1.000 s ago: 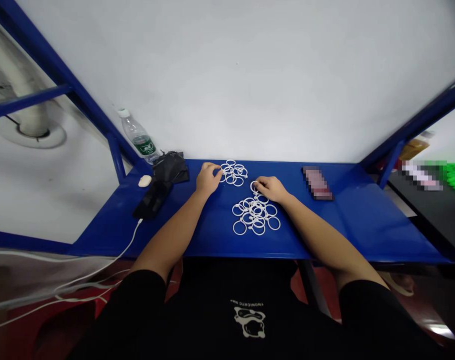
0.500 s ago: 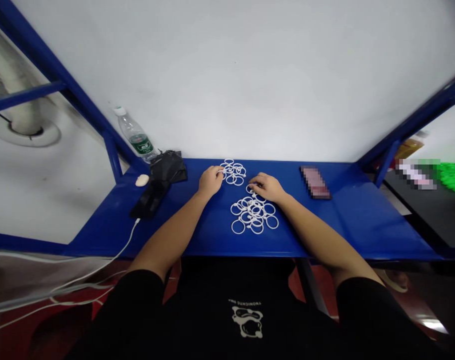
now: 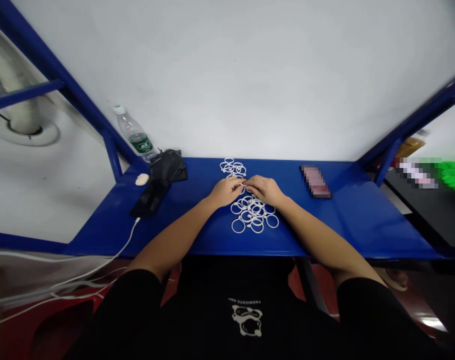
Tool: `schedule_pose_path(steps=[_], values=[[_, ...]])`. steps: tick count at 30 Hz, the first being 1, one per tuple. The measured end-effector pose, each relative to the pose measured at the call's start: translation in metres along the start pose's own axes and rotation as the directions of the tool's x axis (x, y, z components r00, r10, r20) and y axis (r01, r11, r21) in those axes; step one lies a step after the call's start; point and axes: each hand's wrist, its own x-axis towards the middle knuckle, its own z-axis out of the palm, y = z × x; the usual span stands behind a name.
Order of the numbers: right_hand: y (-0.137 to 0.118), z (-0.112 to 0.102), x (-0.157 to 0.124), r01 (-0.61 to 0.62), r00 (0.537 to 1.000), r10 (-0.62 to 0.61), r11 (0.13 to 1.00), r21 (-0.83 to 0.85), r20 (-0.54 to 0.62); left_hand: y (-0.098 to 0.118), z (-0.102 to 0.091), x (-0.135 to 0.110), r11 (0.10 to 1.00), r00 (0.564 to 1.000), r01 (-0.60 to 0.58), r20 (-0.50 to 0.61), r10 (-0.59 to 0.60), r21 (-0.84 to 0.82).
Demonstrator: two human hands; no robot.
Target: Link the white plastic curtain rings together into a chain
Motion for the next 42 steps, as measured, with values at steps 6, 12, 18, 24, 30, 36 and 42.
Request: schedule_pose_path(steps=[6, 12, 18, 24, 30, 36, 42], values=[[0.000, 0.000, -0.002, -0.082, 0.996, 0.082, 0.997, 0.007, -0.042, -0.002, 0.001, -0.002, 0.996, 0.994, -0.085, -0.067, 0.086, 0.019], [-0.004, 0.002, -0.001, -0.078, 0.997, 0.079, 0.996, 0.037, -0.019, -0.002, 0.004, -0.002, 0.993, 0.989, -0.114, -0.086, 0.117, 0.036], [0.000, 0.002, -0.001, -0.121, 0.992, 0.124, 0.990, 0.068, -0.038, -0.005, 0.001, -0.002, 0.997, 0.997, -0.072, -0.037, 0.073, 0.025], [0.027, 0.000, -0.004, -0.258, 0.954, 0.256, 0.966, 0.011, -0.154, -0.004, -0.004, -0.002, 0.995, 0.994, -0.097, 0.040, 0.098, -0.018], [0.045, 0.001, -0.005, -0.312, 0.950, 0.311, 0.950, -0.025, -0.035, -0.012, -0.006, 0.005, 0.969, 0.985, 0.170, -0.039, -0.166, 0.178], [0.043, 0.002, -0.004, -0.281, 0.959, 0.284, 0.956, -0.083, 0.016, -0.019, -0.005, 0.007, 0.933, 0.967, 0.240, 0.016, -0.254, 0.270], [0.045, 0.002, -0.005, -0.279, 0.960, 0.280, 0.958, -0.065, 0.008, -0.024, -0.002, 0.007, 0.963, 0.972, 0.221, -0.115, -0.204, 0.154]])
